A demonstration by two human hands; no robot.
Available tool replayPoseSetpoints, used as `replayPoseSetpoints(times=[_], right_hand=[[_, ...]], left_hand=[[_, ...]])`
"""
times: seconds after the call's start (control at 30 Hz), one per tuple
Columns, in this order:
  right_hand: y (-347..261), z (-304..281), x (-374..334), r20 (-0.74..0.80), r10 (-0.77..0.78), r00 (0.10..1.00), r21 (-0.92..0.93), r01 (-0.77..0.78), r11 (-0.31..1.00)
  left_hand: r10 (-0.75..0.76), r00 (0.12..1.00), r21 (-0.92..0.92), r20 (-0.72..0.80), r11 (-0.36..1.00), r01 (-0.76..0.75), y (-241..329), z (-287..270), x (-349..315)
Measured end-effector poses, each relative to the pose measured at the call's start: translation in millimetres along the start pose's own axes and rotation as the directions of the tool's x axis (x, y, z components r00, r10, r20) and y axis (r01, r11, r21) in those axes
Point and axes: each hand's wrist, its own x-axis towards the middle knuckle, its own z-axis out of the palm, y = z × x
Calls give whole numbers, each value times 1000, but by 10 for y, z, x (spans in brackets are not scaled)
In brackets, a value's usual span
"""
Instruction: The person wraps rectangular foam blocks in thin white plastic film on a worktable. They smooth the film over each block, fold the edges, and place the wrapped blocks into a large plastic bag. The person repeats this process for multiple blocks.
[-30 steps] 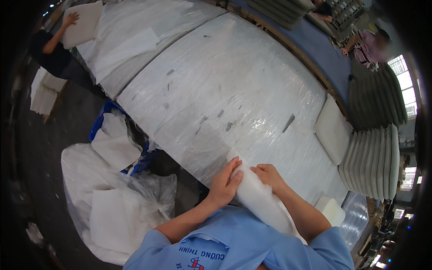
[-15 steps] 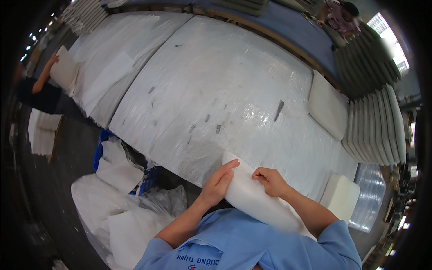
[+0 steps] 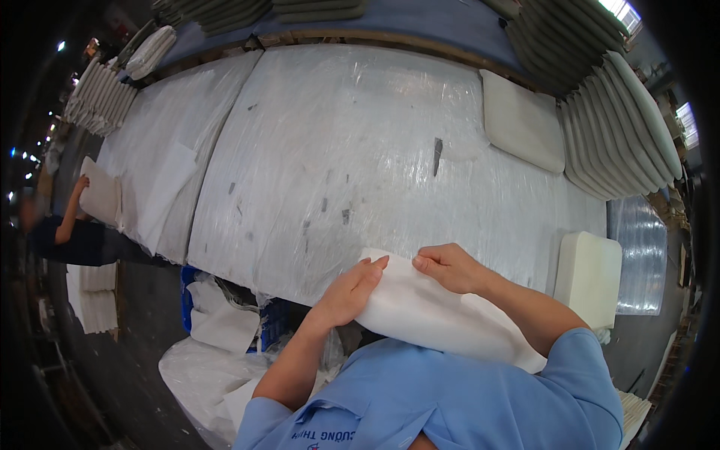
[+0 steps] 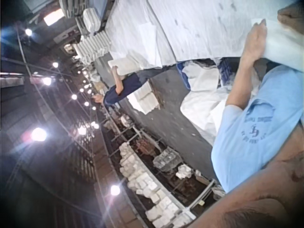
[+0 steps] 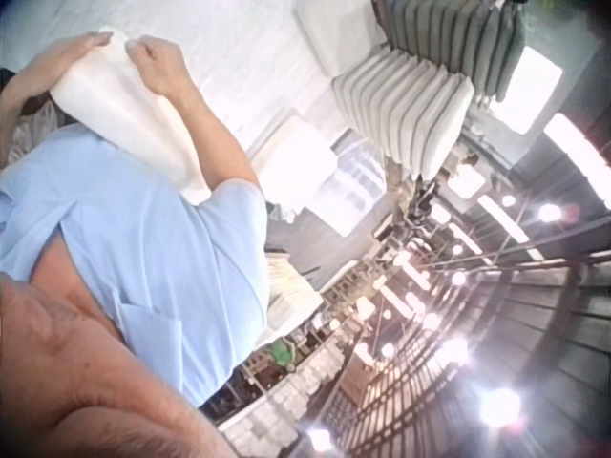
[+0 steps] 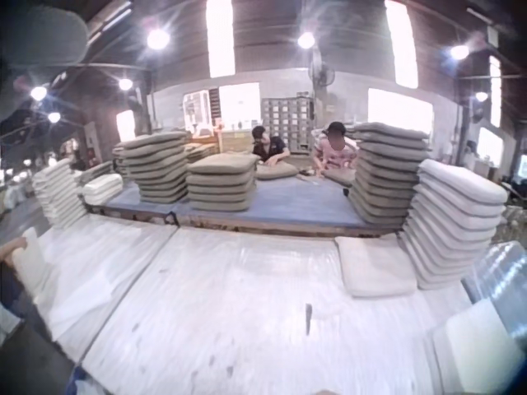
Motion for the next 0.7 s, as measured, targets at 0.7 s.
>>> replayPoseSetpoints(times=[0.7], right_hand=[[285, 425, 91, -2, -359, 933, -58, 358, 932]], left_hand=[[430, 888, 689, -165, 694, -208, 393, 403, -193]])
